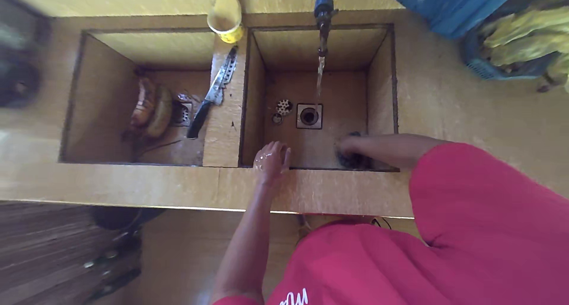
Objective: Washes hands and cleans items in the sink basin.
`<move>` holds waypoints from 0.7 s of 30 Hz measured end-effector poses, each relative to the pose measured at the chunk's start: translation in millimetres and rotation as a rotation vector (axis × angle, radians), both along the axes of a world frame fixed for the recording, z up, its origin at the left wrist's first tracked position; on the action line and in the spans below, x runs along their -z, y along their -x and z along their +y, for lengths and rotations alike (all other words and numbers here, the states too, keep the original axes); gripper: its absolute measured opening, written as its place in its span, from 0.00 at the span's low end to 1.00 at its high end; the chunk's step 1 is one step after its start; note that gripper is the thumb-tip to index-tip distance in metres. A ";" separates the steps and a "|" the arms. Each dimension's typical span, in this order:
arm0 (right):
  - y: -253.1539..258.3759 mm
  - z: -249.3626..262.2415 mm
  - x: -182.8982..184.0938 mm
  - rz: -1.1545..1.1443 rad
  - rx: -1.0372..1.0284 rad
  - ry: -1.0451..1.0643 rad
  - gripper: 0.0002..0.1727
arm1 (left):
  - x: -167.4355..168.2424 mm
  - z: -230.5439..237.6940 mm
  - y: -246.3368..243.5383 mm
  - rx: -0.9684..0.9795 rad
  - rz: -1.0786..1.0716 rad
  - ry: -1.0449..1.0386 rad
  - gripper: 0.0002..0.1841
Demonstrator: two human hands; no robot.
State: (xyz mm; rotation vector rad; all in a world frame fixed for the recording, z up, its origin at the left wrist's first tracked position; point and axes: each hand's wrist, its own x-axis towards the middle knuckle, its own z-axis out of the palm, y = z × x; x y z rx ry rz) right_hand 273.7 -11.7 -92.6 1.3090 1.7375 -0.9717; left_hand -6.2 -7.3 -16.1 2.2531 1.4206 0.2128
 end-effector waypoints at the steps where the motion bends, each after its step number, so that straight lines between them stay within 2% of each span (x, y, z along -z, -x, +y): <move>1: 1.4 14.4 6.0 0.081 0.115 -0.023 0.20 | 1.5 -0.4 0.1 -0.003 -0.011 -0.010 0.16; 6: 16.2 94.2 19.1 0.395 0.542 -0.537 0.32 | -5.5 -0.1 -3.4 -0.026 0.028 0.052 0.19; 8: 17.1 122.0 12.5 0.459 0.691 -0.603 0.38 | -4.1 -0.5 -2.4 -0.026 0.014 0.037 0.18; 12: 10.0 130.6 -47.6 0.556 0.882 -0.633 0.44 | -6.4 0.3 -3.7 -0.025 -0.007 0.043 0.16; 13: 5.9 127.0 -61.0 0.621 0.872 -0.620 0.40 | -6.5 0.9 -4.4 -0.028 -0.007 0.047 0.17; 15: 4.0 113.5 -77.6 0.803 0.805 -0.567 0.26 | -3.6 -0.4 -2.6 -0.017 -0.021 0.024 0.17; 17: 16.7 93.7 -82.3 0.930 0.688 -0.468 0.18 | 0.6 -4.4 2.8 0.007 -0.049 -0.037 0.17; 19: 41.2 76.0 -63.3 0.958 0.465 -0.425 0.17 | -0.8 -2.8 1.0 -0.018 -0.064 -0.022 0.16; 21: 69.7 60.5 -32.5 0.901 0.150 -0.427 0.23 | -2.7 -1.1 -1.8 -0.036 -0.049 -0.001 0.16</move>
